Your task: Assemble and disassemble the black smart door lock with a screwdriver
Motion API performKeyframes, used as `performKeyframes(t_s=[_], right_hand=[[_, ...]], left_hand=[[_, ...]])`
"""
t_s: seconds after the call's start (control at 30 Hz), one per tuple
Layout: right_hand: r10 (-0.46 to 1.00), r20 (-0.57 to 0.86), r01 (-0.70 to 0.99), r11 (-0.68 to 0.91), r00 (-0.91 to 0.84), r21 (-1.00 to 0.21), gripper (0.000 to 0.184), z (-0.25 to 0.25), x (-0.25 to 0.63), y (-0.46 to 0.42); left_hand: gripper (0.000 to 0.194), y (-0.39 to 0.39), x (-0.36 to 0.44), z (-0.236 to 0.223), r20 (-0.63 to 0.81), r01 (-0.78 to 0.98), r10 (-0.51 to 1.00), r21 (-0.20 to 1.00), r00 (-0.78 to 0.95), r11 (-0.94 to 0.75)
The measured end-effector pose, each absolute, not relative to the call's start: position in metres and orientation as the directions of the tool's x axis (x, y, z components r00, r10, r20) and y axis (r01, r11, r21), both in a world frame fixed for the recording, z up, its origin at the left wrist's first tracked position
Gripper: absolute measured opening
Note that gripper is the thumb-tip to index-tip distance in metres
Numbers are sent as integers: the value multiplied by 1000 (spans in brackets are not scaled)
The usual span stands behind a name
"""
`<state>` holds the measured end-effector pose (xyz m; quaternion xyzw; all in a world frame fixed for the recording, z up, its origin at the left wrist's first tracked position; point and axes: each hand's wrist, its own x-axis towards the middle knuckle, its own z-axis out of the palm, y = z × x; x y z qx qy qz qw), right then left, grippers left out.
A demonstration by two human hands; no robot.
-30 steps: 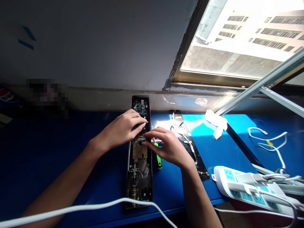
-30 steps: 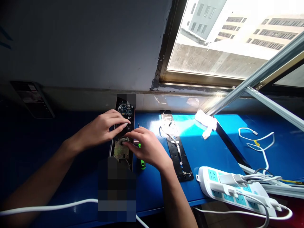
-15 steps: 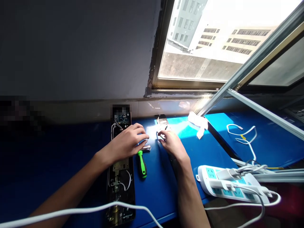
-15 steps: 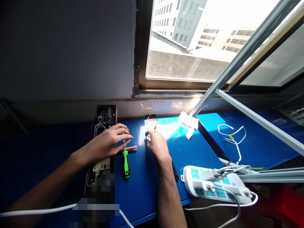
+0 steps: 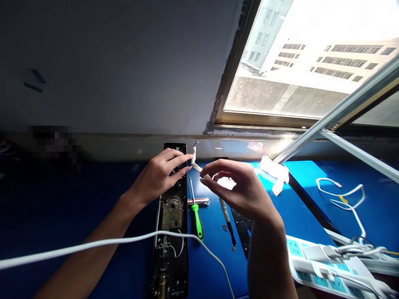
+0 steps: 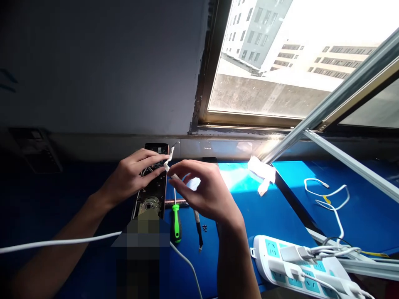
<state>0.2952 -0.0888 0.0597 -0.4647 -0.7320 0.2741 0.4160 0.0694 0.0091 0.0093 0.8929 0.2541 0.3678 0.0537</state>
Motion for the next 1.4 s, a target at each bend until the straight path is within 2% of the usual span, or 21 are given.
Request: performKeyframes(t_s=[0.13,0.3,0.37,0.4,0.47,0.53,0.63,0.67,0.73,0.87,1.0,1.2,1.4], right_hand=[[887,358,292,439,-292,-850,9,61,285,-71],[896,382,139,418,-228,-898,9,56,279,-50],[904,398,184,423,-159,-887,15,51,279,-40],[903,409,274,429,-129,-861,19,48,278,-35],[903,380,452,430,-201,-782,33,40,276,-26],[886,361,522,463,-291,-716,33,32,270,-19],[858,399,551,514,-325,-657,11,22,260,-10],[850,419,558,527,-320,-641,10,19,256,-7],[842,455,556,535,-290,-636,14,16,252,-4],[857,499,493,492,-130,-717,12,17,248,-3],[842,498,452,533,-205,-715,18,19,247,-2],[765,599,530,619,-238,-580,13,7,250,7],[794,545,571,588,-270,-573,11,-1,256,11]], left_hand=[[21,12,62,13,685,420,440,212,580,-883],[21,14,54,19,717,438,420,177,556,-882],[20,15,52,22,729,449,422,175,538,-876],[19,15,51,23,735,452,422,176,530,-874],[18,15,50,25,744,453,422,180,518,-873],[16,14,51,25,749,454,426,188,507,-871],[14,14,54,23,771,455,432,210,468,-866],[13,14,55,23,775,454,435,217,457,-864],[12,15,55,22,777,453,441,226,451,-862],[12,16,54,24,777,453,447,236,444,-860],[12,15,55,25,780,430,455,267,429,-862],[10,15,58,20,763,392,464,298,450,-870],[10,14,56,24,759,366,494,356,424,-860]])
